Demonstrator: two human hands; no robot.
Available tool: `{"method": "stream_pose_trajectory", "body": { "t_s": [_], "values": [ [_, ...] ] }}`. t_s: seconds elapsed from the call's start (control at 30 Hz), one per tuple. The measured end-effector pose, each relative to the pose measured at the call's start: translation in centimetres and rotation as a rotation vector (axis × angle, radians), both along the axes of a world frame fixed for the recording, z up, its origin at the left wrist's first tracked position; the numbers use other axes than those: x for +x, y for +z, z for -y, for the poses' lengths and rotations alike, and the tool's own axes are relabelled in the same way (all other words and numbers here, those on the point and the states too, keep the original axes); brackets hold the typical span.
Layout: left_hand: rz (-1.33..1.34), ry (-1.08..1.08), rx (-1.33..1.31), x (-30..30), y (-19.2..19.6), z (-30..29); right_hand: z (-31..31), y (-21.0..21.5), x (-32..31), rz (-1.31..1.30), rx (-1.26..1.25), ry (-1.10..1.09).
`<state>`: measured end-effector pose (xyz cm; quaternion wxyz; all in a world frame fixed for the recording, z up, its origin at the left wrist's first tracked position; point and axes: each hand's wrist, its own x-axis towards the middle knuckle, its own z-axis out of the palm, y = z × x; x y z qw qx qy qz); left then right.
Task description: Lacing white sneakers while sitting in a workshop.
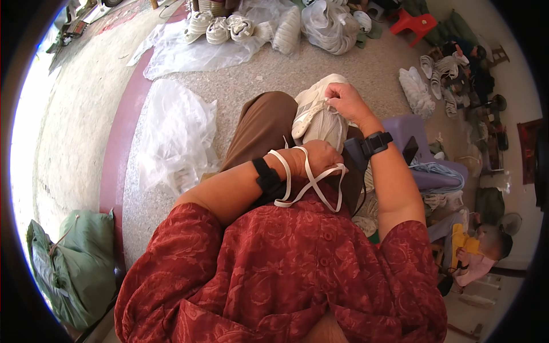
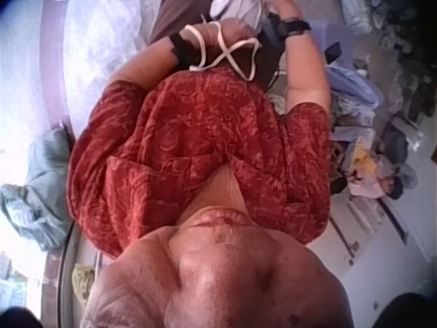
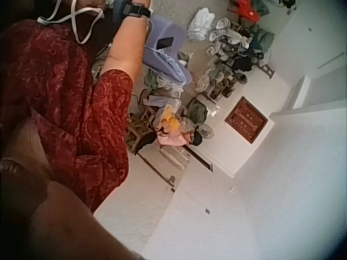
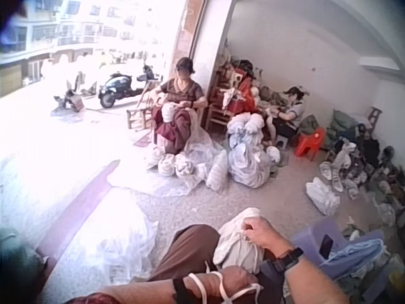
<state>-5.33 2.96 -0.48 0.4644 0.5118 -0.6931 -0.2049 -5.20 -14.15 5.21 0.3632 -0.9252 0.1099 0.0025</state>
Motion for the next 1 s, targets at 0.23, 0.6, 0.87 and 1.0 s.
{"method": "stream_pose_trajectory", "body": {
  "t_s": [0.23,0.6,0.87,1.0],
  "values": [
    [-0.018,0.004,0.035,-0.1,0.3,0.0,-0.2,-0.6,0.1,0.017,0.000,0.053],
    [0.038,-0.007,0.143,0.3,0.8,-0.2,-0.3,0.2,-0.7,-0.172,0.345,-0.117],
    [-0.036,0.010,0.032,0.1,0.6,-0.2,0.2,-0.8,-1.5,0.093,0.391,-0.053],
    [-0.021,0.015,0.028,0.1,0.7,-0.2,0.2,-1.1,-1.4,0.279,0.123,-0.046]
  ]
}}
